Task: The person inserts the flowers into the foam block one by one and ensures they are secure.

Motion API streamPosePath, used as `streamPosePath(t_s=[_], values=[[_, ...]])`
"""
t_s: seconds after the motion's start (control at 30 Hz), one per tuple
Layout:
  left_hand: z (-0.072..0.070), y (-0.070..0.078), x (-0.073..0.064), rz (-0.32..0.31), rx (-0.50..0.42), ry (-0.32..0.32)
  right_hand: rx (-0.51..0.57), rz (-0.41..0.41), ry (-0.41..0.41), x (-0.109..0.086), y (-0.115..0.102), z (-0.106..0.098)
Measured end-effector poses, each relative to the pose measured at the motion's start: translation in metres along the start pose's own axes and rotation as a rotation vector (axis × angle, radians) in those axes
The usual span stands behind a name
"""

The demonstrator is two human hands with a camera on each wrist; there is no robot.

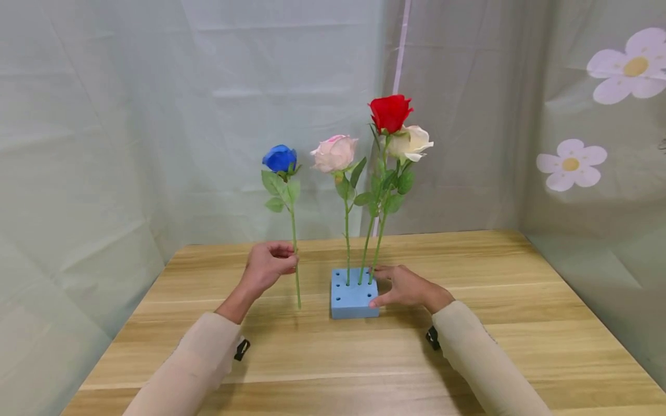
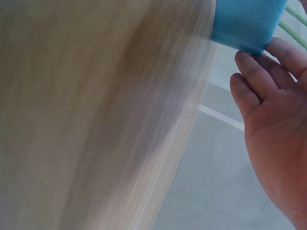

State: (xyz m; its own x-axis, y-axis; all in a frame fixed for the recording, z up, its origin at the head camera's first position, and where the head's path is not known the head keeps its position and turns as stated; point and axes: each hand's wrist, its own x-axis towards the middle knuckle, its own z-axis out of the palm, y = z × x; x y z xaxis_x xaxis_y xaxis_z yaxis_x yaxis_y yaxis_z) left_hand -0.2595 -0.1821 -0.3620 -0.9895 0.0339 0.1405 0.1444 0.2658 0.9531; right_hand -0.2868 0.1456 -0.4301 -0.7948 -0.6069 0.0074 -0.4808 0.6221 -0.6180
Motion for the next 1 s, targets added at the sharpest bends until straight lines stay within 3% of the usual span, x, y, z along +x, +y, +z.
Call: streamPosePath(t_s=[0.27, 1.0], values=[[0.001, 0.005, 0.001, 0.012, -0.001, 0.036, -0.012, 0.014, -0.007, 0.000, 0.000, 0.000], [0.012, 0.013, -0.001, 0.135, 0.010, 0.016, -0.007, 0.023, -0.009, 0.000, 0.000, 0.000]])
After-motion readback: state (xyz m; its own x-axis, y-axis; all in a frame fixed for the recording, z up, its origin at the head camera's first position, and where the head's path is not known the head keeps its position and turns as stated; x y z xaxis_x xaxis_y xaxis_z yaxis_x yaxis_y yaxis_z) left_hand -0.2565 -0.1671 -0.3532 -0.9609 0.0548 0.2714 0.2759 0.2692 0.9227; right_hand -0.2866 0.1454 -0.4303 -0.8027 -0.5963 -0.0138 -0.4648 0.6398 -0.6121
